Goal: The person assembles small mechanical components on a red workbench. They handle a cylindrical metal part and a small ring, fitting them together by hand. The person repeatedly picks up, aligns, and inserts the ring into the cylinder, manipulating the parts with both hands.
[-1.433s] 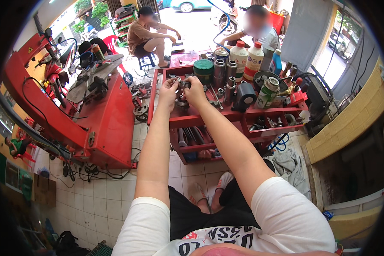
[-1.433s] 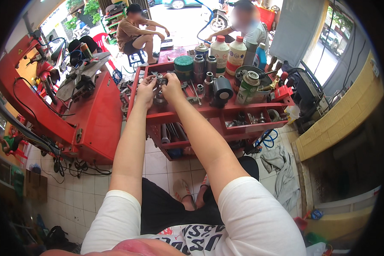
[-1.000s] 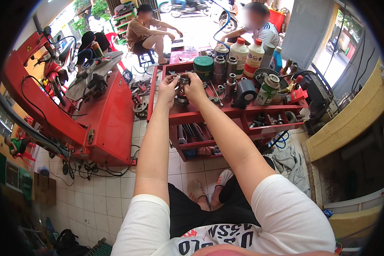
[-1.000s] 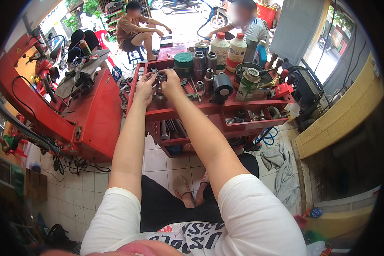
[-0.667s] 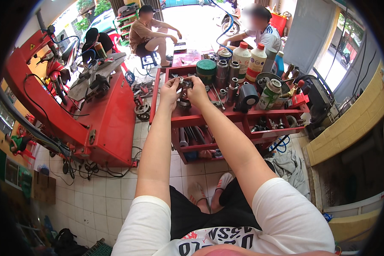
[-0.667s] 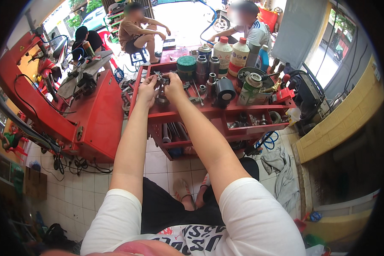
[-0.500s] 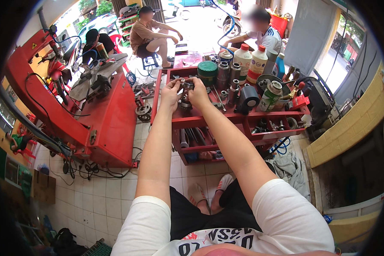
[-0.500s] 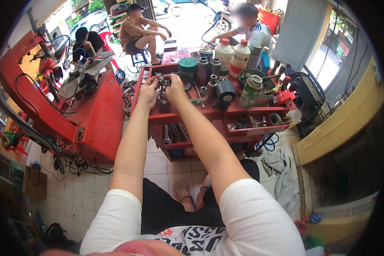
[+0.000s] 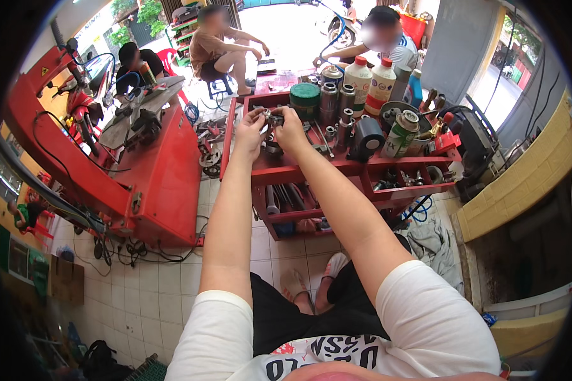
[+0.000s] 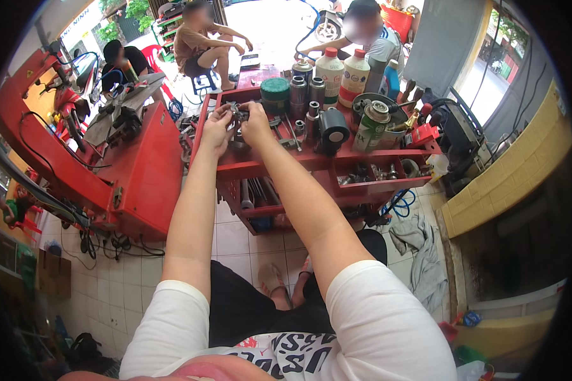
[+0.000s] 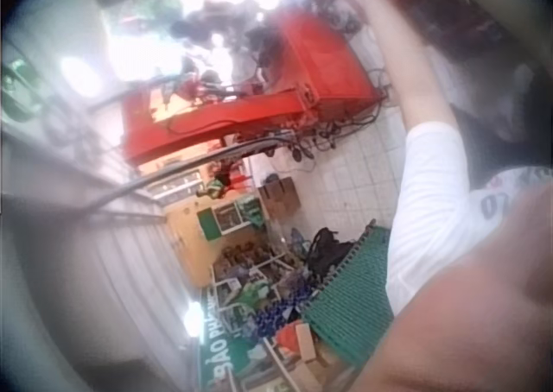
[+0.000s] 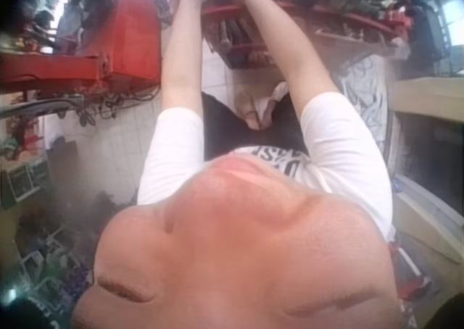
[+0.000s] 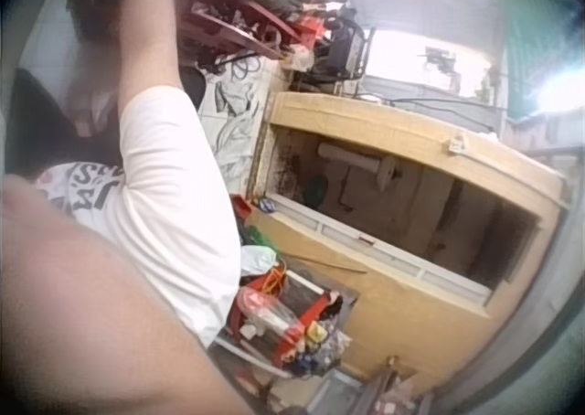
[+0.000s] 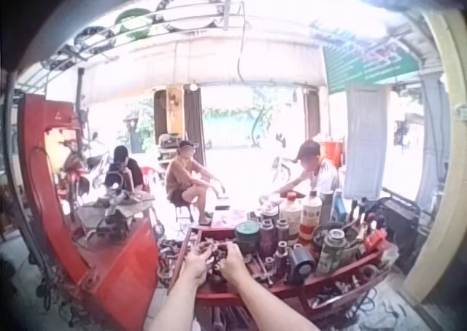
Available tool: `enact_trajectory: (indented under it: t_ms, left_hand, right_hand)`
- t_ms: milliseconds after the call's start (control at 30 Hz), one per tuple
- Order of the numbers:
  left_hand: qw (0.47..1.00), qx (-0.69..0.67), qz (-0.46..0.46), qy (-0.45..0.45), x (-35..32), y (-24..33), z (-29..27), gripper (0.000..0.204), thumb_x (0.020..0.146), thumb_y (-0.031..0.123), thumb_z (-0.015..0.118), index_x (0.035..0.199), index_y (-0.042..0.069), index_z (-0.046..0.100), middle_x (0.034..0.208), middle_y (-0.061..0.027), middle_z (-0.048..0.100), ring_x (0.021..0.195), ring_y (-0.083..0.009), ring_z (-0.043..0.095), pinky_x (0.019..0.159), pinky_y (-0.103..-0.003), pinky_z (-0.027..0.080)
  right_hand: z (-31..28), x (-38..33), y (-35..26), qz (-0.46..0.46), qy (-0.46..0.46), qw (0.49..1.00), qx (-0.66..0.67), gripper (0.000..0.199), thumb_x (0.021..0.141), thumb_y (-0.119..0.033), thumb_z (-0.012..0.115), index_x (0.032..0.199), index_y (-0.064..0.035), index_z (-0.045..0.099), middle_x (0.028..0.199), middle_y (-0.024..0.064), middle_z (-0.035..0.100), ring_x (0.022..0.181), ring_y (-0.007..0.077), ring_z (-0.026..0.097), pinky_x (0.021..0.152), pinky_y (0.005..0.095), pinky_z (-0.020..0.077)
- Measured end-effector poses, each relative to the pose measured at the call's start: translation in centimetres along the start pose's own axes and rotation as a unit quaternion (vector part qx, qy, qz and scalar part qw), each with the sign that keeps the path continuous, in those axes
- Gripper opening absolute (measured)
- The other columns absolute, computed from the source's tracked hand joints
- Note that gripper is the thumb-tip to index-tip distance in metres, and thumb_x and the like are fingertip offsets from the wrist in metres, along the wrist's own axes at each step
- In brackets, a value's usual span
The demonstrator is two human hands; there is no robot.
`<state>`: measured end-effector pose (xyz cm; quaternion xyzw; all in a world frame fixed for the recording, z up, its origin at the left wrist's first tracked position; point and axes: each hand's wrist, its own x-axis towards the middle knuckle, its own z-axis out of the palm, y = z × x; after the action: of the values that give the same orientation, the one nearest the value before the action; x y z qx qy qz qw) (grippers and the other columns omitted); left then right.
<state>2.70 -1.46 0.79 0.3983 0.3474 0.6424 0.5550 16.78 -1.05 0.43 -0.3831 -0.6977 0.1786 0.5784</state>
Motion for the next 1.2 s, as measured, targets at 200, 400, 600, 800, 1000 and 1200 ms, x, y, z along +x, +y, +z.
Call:
enact_trajectory:
  t_ms: [200, 400, 600, 800, 1000, 1200]
  left_hand:
    - [0.997, -0.002, -0.053, 0.064, 0.0, 0.2, 0.4, 0.024, 0.105, 0.019, 0.062, 0.129, 0.015, 0.058, 0.113, -0.0003, 0.066, 0.107, -0.0136, 0.061, 0.088, -0.039, 0.054]
    - [0.999, -0.051, -0.010, -0.014, 0.5, 0.2, -0.6, 0.021, 0.105, 0.016, 0.059, 0.126, 0.018, 0.057, 0.114, 0.0029, 0.066, 0.110, -0.0126, 0.059, 0.092, -0.044, 0.049]
    - [0.998, -0.061, -0.016, 0.014, 0.9, -0.1, -1.0, 0.033, 0.099, 0.009, 0.063, 0.129, 0.016, 0.053, 0.117, 0.0004, 0.066, 0.111, -0.0142, 0.061, 0.090, -0.039, 0.049]
    - [0.990, -0.137, 0.003, 0.022, 0.6, 0.2, -0.9, 0.031, 0.098, 0.004, 0.063, 0.127, 0.010, 0.053, 0.116, -0.0049, 0.064, 0.108, -0.0182, 0.062, 0.089, -0.037, 0.051]
    - [0.997, -0.068, 0.023, -0.017, 0.7, 0.2, -1.0, 0.044, 0.092, -0.008, 0.057, 0.130, 0.010, 0.048, 0.120, -0.0047, 0.061, 0.104, -0.0184, 0.063, 0.085, -0.039, 0.052]
    - [0.996, -0.089, -0.016, 0.015, 0.4, 0.5, -0.7, 0.040, 0.093, -0.004, 0.060, 0.128, 0.014, 0.049, 0.120, -0.0033, 0.063, 0.106, -0.0168, 0.063, 0.086, -0.041, 0.051]
  right_hand:
    - [-0.2, -0.1, 0.1, 0.021, -0.013, 1.000, -0.002, 0.037, 0.078, 0.009, 0.055, 0.114, 0.0019, 0.062, 0.115, 0.0227, 0.062, 0.113, 0.0404, 0.061, 0.100, 0.0432, 0.0494]
    - [0.0, 0.2, 0.4, -0.002, 0.004, 1.000, -0.006, 0.037, 0.078, 0.009, 0.055, 0.114, 0.0017, 0.063, 0.116, 0.0230, 0.063, 0.112, 0.0406, 0.061, 0.100, 0.0432, 0.0497]
    - [0.3, 0.3, 0.5, -0.014, 0.007, 1.000, 0.005, 0.037, 0.077, 0.010, 0.056, 0.112, -0.0006, 0.064, 0.112, 0.0239, 0.061, 0.108, 0.0429, 0.061, 0.097, 0.0452, 0.0502]
    - [0.1, 0.1, 0.9, -0.018, 0.006, 1.000, -0.007, 0.037, 0.077, 0.010, 0.056, 0.112, -0.0008, 0.064, 0.112, 0.0239, 0.061, 0.108, 0.0428, 0.061, 0.096, 0.0448, 0.0505]
    - [0.4, 0.2, 0.3, -0.009, 0.000, 1.000, -0.001, 0.037, 0.077, 0.010, 0.057, 0.112, -0.0006, 0.064, 0.114, 0.0237, 0.061, 0.110, 0.0420, 0.060, 0.097, 0.0444, 0.0500]
    - [0.0, 0.1, 0.6, -0.015, -0.002, 1.000, -0.010, 0.037, 0.077, 0.010, 0.057, 0.112, -0.0009, 0.064, 0.114, 0.0233, 0.061, 0.110, 0.0418, 0.060, 0.098, 0.0443, 0.0496]
